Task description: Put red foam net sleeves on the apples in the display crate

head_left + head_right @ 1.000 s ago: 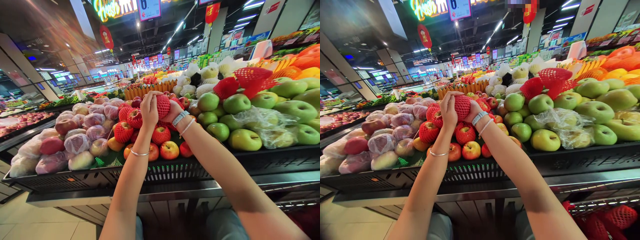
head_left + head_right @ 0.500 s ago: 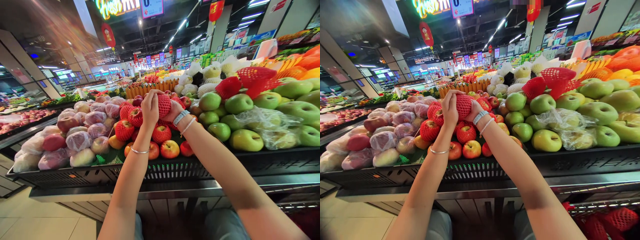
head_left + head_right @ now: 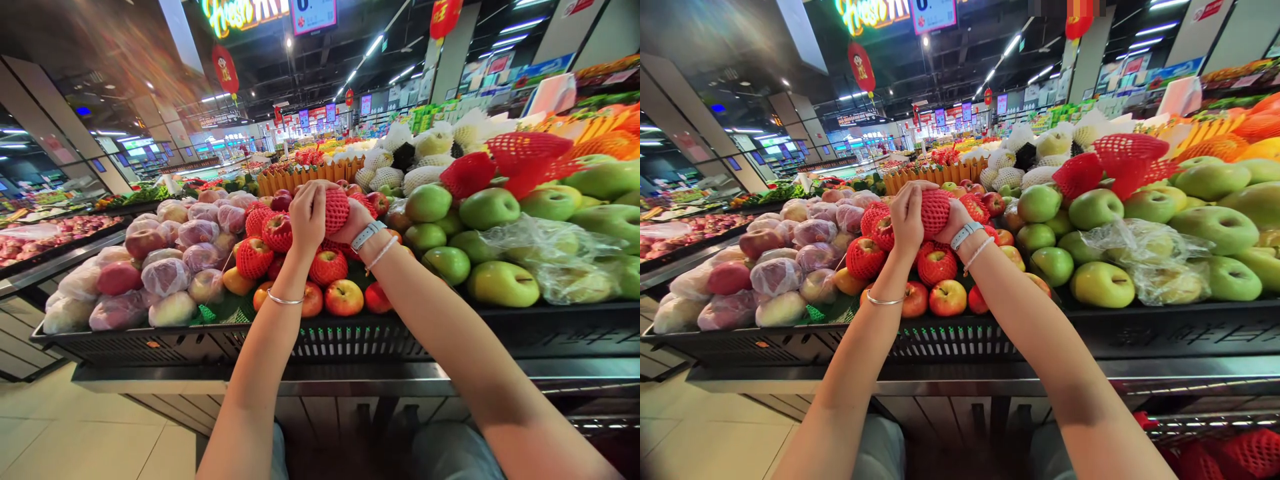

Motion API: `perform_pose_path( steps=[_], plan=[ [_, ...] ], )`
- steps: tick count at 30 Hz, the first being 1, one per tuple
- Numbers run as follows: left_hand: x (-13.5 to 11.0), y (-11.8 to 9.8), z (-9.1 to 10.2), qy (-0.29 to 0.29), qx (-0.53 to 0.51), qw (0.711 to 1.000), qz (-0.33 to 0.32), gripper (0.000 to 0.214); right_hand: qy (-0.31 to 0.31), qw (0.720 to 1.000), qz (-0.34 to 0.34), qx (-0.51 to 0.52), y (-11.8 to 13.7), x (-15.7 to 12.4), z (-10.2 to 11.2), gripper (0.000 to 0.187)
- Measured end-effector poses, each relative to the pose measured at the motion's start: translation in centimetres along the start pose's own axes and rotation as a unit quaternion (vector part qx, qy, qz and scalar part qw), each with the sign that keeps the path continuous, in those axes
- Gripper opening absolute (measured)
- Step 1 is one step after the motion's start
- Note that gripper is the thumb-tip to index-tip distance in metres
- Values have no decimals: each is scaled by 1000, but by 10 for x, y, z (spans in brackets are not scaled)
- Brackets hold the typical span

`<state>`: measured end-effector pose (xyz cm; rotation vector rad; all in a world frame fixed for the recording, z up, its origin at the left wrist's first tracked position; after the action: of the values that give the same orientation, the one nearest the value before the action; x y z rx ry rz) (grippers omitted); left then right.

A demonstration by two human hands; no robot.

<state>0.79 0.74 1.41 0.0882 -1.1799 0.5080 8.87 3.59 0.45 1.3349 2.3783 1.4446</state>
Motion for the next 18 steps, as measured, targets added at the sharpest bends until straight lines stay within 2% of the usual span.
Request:
perform_pose_path(
  steps=[3,6,9,12,18],
  plan=[
    [-1,-3,1,-32,30,999,1,48,-55,997,-24,43,2,-5,-8,39],
    [-2,-6,2,-51,48,998,-9,45,-45,997,-27,56,4,-7,-14,38],
    [-1,-5,2,-25,33,999,-21,43,-44,997,-30,58,4,-6,-13,39],
    [-1,-3,2,7,17,1000,-24,43,-17,998,-33,56,3,-4,-11,39],
    [-1,-5,4,5,39,999,-30,44,-3,997,-36,70,3,-4,-9,38]
  ],
)
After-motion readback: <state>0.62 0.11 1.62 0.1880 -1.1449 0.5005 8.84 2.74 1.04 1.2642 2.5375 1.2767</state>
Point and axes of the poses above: each hand's wrist, its own x-axis towards the middle knuckle, its own z-axis out of the back of the hand, y = z × x, the point moved 2 cm from there along x, towards the middle knuckle, and after that the axes turned 15 degrees about y, right-handed, at the moved point
